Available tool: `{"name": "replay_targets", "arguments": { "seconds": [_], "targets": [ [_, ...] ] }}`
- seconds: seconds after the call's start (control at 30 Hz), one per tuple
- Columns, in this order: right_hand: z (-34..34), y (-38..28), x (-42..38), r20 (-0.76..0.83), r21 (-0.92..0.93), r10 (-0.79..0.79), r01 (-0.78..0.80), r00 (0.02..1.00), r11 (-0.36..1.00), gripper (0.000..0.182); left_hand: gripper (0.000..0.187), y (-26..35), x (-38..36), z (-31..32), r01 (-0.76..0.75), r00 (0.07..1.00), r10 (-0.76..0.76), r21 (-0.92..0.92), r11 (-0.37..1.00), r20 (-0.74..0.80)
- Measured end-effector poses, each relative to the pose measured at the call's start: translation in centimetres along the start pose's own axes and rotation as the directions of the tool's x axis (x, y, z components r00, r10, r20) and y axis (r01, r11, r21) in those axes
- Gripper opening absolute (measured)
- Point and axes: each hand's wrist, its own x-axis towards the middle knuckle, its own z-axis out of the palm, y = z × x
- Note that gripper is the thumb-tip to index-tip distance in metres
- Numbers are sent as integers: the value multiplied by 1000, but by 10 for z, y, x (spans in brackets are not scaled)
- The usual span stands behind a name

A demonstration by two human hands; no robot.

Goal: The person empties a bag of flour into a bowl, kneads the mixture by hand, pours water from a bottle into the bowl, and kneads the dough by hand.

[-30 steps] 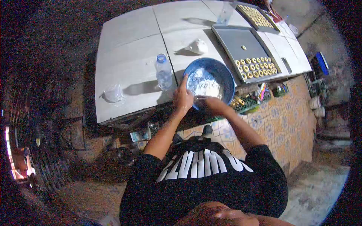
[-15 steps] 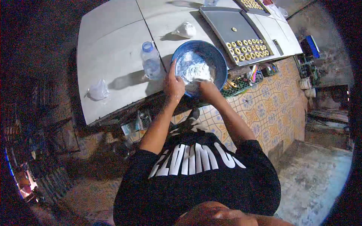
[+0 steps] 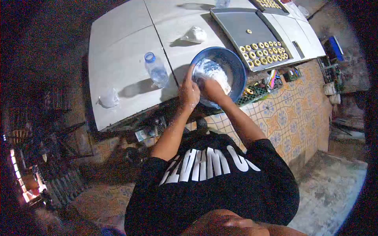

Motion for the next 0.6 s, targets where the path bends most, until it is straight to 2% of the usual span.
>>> {"name": "replay_targets", "arguments": {
  "seconds": [0.1, 0.13, 0.17, 0.23, 0.27, 0.3, 0.37, 0.4, 0.43, 0.47, 0.5, 0.53, 0.57, 0.6],
  "targets": [
    [-19, 3, -11, 255, -1, -143, 148, 956, 989, 39, 70, -12, 11, 7, -127, 979, 139, 87, 988, -150],
    [-26, 9, -17, 105, -117, -164, 176, 981, 977, 35, 69, 0, 14, 5, -200, 956, 212, 79, 977, -204],
    [-35, 15, -19, -24, 61, -105, 107, 994, 992, 41, 68, 5, 16, 4, -179, 957, 200, 114, 977, -211],
    [-40, 31, -2, -277, 34, -59, 71, 959, 997, 48, 67, 11, 17, 1, -133, 956, 174, 183, 974, -235],
    [-43, 38, 9, -396, 32, -55, 73, 917, 997, 51, 62, 16, 14, -1, -9, 983, 34, 138, 990, -179],
    [-52, 35, 17, -501, 46, -77, 116, 862, 992, 54, 60, 15, 15, 4, 27, 981, 5, 161, 987, -193],
    [-50, 30, 27, -385, 78, -139, 183, 912, 980, 56, 55, 11, 10, 14, 109, 974, -64, 203, 973, -218],
    [-41, 27, 30, -320, 113, -182, 228, 930, 967, 58, 48, -3, 11, 19, 59, 970, -32, 103, 993, -241],
    [-31, 22, 30, -247, 148, -232, 273, 941, 950, 59, 47, -2, 10, 20, 72, 965, -36, 130, 989, -259],
    [-13, 23, 24, -202, 65, -312, 331, 928, 942, 59, 46, 0, 9, 21, 90, 958, -44, 151, 984, -284],
    [-20, 11, 16, 36, 66, -282, 280, 959, 958, 55, 45, 0, 11, 23, 107, 948, -50, 167, 980, -316],
    [-28, 7, 4, 89, 98, -356, 348, 930, 932, 54, 44, -11, 16, 28, -58, 884, 159, 235, 970, -439],
    [-34, 7, -7, 130, 136, -425, 408, 896, 903, 53, 43, -20, 9, 29, 25, 919, 54, 194, 981, -390],
    [-40, 12, -15, 158, 143, -508, 490, 847, 860, 50, 43, -3, 12, 20, 95, 942, -37, 160, 982, -333]
  ]
}}
